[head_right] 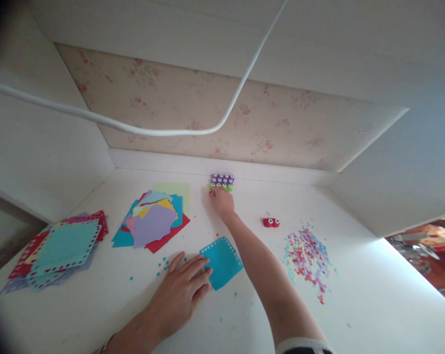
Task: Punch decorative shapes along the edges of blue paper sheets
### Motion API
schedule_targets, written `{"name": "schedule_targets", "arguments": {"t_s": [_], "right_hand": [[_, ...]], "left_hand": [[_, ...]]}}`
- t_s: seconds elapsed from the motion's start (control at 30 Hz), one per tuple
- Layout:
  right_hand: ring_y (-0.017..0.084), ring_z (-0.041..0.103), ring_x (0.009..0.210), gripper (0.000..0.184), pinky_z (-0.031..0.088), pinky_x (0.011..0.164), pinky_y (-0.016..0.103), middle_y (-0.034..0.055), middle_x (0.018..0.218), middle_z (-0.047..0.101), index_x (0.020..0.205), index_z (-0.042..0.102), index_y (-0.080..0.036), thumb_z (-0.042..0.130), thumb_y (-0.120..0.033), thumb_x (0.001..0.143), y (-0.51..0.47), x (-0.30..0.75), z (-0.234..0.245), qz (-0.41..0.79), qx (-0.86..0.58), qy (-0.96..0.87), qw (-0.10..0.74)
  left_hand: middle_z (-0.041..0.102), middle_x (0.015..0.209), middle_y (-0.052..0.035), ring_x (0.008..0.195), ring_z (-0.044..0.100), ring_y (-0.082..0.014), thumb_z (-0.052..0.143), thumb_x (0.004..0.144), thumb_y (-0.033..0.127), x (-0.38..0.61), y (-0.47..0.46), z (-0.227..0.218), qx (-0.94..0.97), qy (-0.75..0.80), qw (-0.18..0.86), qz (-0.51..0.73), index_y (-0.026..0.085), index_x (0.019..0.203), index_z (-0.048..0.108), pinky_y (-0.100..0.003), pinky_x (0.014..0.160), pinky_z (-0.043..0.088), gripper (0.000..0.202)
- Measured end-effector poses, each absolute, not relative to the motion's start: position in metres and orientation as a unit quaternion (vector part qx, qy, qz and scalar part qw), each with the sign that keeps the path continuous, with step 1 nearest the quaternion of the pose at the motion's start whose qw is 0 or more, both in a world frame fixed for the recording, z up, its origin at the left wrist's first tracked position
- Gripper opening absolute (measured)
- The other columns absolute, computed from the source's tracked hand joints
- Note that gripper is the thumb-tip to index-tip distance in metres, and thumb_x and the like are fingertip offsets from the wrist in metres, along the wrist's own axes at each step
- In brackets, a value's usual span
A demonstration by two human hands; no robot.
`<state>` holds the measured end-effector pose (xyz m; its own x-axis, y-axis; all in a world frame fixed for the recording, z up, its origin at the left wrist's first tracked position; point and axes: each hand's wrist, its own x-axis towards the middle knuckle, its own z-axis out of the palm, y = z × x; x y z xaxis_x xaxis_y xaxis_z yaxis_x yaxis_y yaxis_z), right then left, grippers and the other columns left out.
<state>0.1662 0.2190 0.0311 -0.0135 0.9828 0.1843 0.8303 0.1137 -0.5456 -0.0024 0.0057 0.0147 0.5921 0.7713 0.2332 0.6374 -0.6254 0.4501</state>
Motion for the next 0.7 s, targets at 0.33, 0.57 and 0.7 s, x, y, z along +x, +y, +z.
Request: {"name": "schedule_targets", "arguments": {"t_s": [0.33,0.57,0.7], "right_hand": [[0.018,0.073,0.095,0.033,0.06,0.08,0.028,0.0028,0.118,0.07,0.116,0.063,-0.026,0.068,-0.021,0.083,0.083,0.184,0.04,0.39,-0.479,-0.719,0.318],[0.019,0.072,0.098,0.043,0.06,0.087,0.033,0.0047,0.121,0.065,0.124,0.061,-0.027,0.069,-0.022,0.082,0.039,0.182,0.032,0.467,-0.443,-0.699,0.313],[0.025,0.064,0.11,0.039,0.054,0.097,0.044,0.0072,0.126,0.064,0.127,0.06,-0.028,0.066,-0.036,0.089,0.033,0.201,0.036,0.322,-0.532,-0.722,0.304]], "left_hand": [[0.062,0.125,-0.0123,0.117,0.059,-0.0292,0.063,0.094,0.032,-0.019,0.022,0.012,0.781,0.483,0.13,0.374,0.019,0.134,0.051,-0.046,0.097,0.052,0.044],[0.065,0.11,-0.0067,0.1,0.064,-0.0241,0.062,0.093,0.02,-0.013,0.021,0.004,0.812,0.459,0.169,0.317,0.024,0.12,0.061,-0.041,0.088,0.055,0.027],[0.065,0.105,-0.0052,0.096,0.064,-0.023,0.066,0.09,0.018,-0.013,0.021,0.009,0.819,0.466,0.182,0.282,0.023,0.111,0.065,-0.039,0.086,0.055,0.022]]}}
